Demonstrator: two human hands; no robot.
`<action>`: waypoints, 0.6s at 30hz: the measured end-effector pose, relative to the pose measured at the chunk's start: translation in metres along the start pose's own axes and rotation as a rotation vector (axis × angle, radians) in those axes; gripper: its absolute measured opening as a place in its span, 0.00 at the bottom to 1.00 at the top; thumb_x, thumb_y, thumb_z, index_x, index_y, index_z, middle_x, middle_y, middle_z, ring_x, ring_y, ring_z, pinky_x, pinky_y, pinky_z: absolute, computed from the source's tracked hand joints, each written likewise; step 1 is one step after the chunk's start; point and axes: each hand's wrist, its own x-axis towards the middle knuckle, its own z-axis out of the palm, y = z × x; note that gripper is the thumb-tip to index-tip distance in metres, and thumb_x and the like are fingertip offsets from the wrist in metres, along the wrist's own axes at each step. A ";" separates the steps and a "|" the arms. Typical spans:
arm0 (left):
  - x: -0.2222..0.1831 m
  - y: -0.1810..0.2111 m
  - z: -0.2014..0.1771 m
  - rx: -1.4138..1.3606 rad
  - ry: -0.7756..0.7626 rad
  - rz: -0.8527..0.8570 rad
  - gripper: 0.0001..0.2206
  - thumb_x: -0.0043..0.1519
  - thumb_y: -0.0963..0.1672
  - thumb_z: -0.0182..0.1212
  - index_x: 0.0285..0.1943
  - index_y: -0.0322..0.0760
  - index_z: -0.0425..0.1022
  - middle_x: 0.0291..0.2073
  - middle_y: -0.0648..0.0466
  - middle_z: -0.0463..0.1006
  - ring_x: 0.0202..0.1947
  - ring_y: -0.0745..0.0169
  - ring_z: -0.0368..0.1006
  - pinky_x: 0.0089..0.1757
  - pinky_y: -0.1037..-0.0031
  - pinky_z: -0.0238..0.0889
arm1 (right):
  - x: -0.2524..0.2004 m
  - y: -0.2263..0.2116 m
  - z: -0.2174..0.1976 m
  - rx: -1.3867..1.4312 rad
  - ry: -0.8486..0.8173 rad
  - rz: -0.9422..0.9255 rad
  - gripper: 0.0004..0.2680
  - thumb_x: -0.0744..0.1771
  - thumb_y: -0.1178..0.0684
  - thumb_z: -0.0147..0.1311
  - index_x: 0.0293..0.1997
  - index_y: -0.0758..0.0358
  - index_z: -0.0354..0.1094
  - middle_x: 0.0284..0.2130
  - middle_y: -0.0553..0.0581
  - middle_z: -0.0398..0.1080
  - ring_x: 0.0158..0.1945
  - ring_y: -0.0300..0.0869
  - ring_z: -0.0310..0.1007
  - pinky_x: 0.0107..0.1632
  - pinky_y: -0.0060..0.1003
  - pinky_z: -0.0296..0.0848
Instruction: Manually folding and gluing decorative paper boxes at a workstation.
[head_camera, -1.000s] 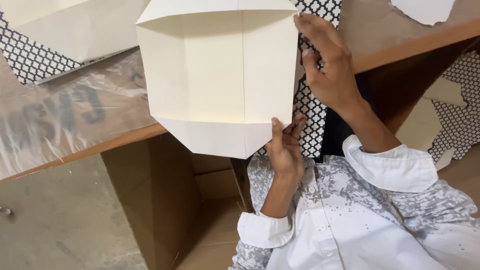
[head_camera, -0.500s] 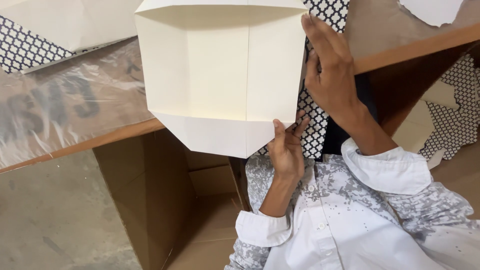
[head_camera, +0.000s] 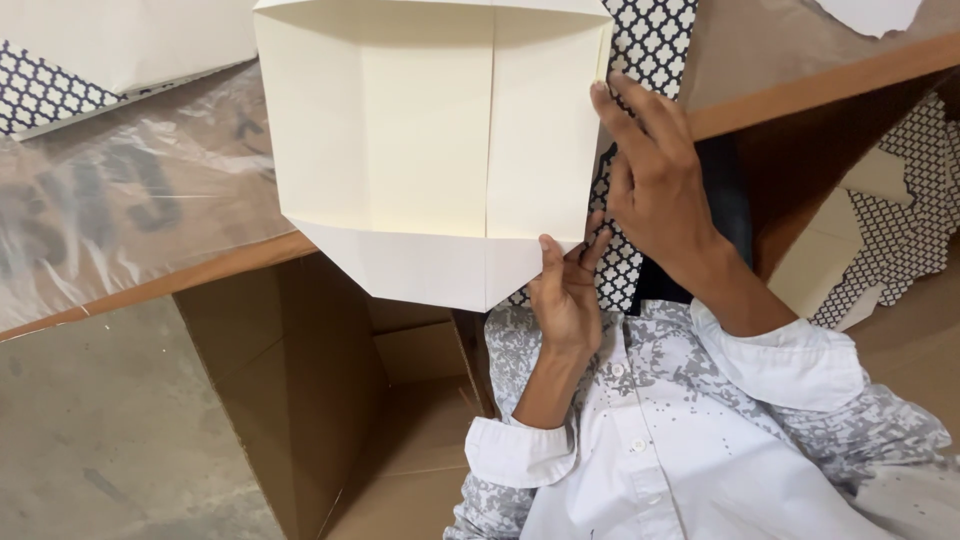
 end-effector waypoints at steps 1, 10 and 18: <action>0.000 0.002 0.002 0.000 0.002 -0.002 0.23 0.74 0.50 0.48 0.70 0.29 0.61 0.59 0.44 0.74 0.60 0.48 0.73 0.59 0.56 0.69 | -0.003 -0.001 0.000 0.000 -0.002 0.002 0.24 0.66 0.73 0.46 0.73 0.66 0.61 0.66 0.69 0.63 0.66 0.63 0.64 0.67 0.51 0.67; 0.000 -0.003 -0.003 -0.004 0.005 -0.020 0.25 0.75 0.49 0.44 0.74 0.25 0.55 0.64 0.37 0.70 0.64 0.46 0.69 0.64 0.59 0.64 | -0.022 -0.018 -0.002 -0.038 -0.036 -0.028 0.24 0.65 0.72 0.48 0.72 0.67 0.61 0.66 0.70 0.62 0.66 0.63 0.63 0.68 0.52 0.66; 0.002 -0.004 -0.004 0.004 0.020 -0.036 0.25 0.74 0.49 0.44 0.73 0.22 0.54 0.65 0.37 0.69 0.65 0.46 0.69 0.67 0.58 0.61 | -0.038 -0.034 -0.007 -0.115 -0.084 -0.021 0.22 0.64 0.68 0.51 0.67 0.71 0.66 0.64 0.68 0.65 0.64 0.61 0.64 0.66 0.51 0.66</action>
